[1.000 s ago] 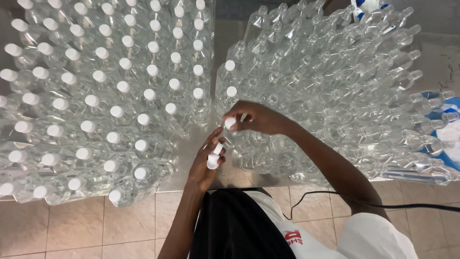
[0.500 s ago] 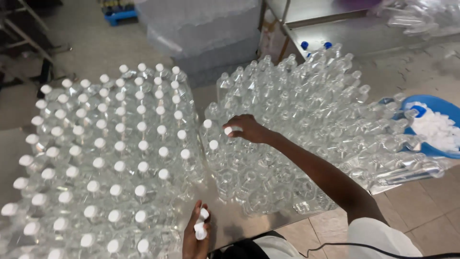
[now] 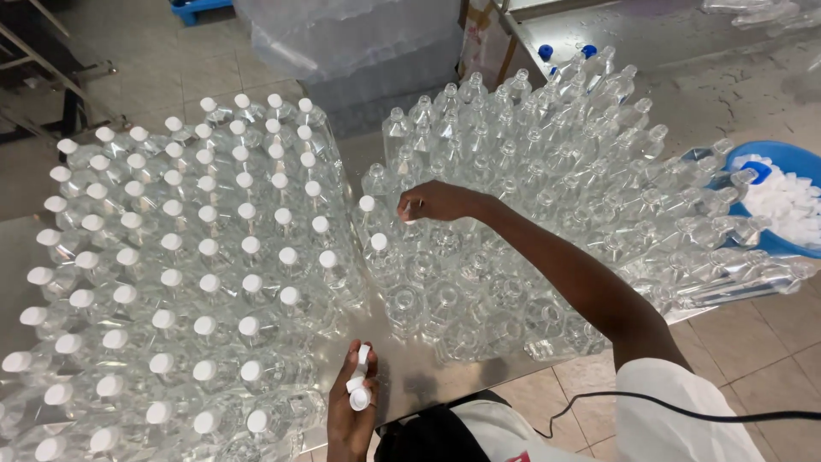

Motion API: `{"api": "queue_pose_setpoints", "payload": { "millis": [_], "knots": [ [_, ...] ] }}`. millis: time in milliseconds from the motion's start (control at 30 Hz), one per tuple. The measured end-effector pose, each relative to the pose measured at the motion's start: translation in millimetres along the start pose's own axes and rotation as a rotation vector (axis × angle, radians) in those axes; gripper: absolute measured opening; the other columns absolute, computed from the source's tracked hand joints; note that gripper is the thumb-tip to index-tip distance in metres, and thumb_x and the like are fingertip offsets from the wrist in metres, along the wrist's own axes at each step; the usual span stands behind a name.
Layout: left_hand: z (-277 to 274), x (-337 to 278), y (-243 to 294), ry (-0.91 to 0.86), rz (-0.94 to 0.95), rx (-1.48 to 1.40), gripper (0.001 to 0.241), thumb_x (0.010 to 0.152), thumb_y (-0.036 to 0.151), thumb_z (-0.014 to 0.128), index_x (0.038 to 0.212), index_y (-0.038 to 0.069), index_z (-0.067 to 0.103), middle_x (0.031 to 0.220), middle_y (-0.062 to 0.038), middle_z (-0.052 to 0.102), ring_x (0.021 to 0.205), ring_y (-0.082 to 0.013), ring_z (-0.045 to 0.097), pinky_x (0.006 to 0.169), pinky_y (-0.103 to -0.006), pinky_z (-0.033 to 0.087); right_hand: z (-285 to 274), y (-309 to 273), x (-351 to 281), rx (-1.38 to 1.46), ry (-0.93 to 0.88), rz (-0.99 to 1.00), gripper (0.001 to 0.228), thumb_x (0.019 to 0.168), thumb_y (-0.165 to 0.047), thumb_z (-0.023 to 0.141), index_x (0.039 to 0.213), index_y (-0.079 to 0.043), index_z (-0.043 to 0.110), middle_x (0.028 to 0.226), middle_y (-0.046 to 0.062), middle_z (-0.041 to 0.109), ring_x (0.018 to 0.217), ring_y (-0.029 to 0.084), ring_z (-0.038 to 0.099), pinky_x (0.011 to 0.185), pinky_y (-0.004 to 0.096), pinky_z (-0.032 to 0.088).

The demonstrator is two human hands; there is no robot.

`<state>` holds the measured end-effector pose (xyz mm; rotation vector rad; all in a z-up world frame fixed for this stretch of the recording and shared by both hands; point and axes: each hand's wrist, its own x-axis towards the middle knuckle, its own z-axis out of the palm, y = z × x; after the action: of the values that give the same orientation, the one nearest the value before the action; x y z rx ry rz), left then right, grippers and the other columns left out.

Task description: Arranging and screwing caps onto plastic water bottles on a production table

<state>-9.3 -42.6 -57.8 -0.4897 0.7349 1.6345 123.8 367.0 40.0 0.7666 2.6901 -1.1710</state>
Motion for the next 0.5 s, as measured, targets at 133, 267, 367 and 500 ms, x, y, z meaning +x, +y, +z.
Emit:
{"api": "queue_pose_setpoints", "payload": {
  "millis": [133,267,367,500],
  "knots": [
    [4.9,-1.5,-3.2,-0.023,-0.02,-0.006,0.052,0.102,0.019,0.069,0.15,0.009,0.053,0.128,-0.012,0.065,0.102,-0.0193,0.072,0.049,-0.0195,0.058,-15.0,-0.2,18.6,0.044,-0.194,0.177,0.06,0.099,-0.061,0.057,0.139,-0.018,0.065,0.116,0.007,0.081,0.103,0.018,0.079,0.092,0.036,0.055],
    [7.3,-0.9,-4.8,-0.013,-0.029,-0.011,0.054,0.1,0.016,0.071,0.15,0.008,0.053,0.13,-0.012,0.065,0.099,-0.0197,0.073,0.049,-0.0204,0.058,-16.4,25.4,43.0,0.127,-0.304,0.118,0.038,0.105,-0.037,0.063,0.134,-0.013,0.068,0.11,0.006,0.079,0.096,0.017,0.077,0.091,0.036,0.058],
    [3.9,-1.7,-5.3,-0.042,-0.051,-0.059,0.056,0.101,0.018,0.07,0.152,0.009,0.052,0.133,-0.01,0.065,0.096,-0.0192,0.074,0.048,-0.0213,0.061,-9.4,44.3,47.6,0.165,-0.291,-0.019,0.032,0.106,-0.034,0.066,0.128,-0.012,0.072,0.101,0.004,0.08,0.088,0.015,0.077,0.087,0.036,0.059],
    [5.4,3.7,-10.2,-0.132,-0.072,-0.07,0.045,0.103,0.026,0.069,0.143,0.014,0.055,0.131,-0.005,0.061,0.084,-0.0091,0.062,0.048,-0.0164,0.052,-15.6,17.2,25.7,0.12,-0.192,0.072,0.038,0.102,-0.043,0.068,0.128,-0.017,0.077,0.104,0.0,0.083,0.092,0.013,0.079,0.094,0.035,0.055]
  ]
}}
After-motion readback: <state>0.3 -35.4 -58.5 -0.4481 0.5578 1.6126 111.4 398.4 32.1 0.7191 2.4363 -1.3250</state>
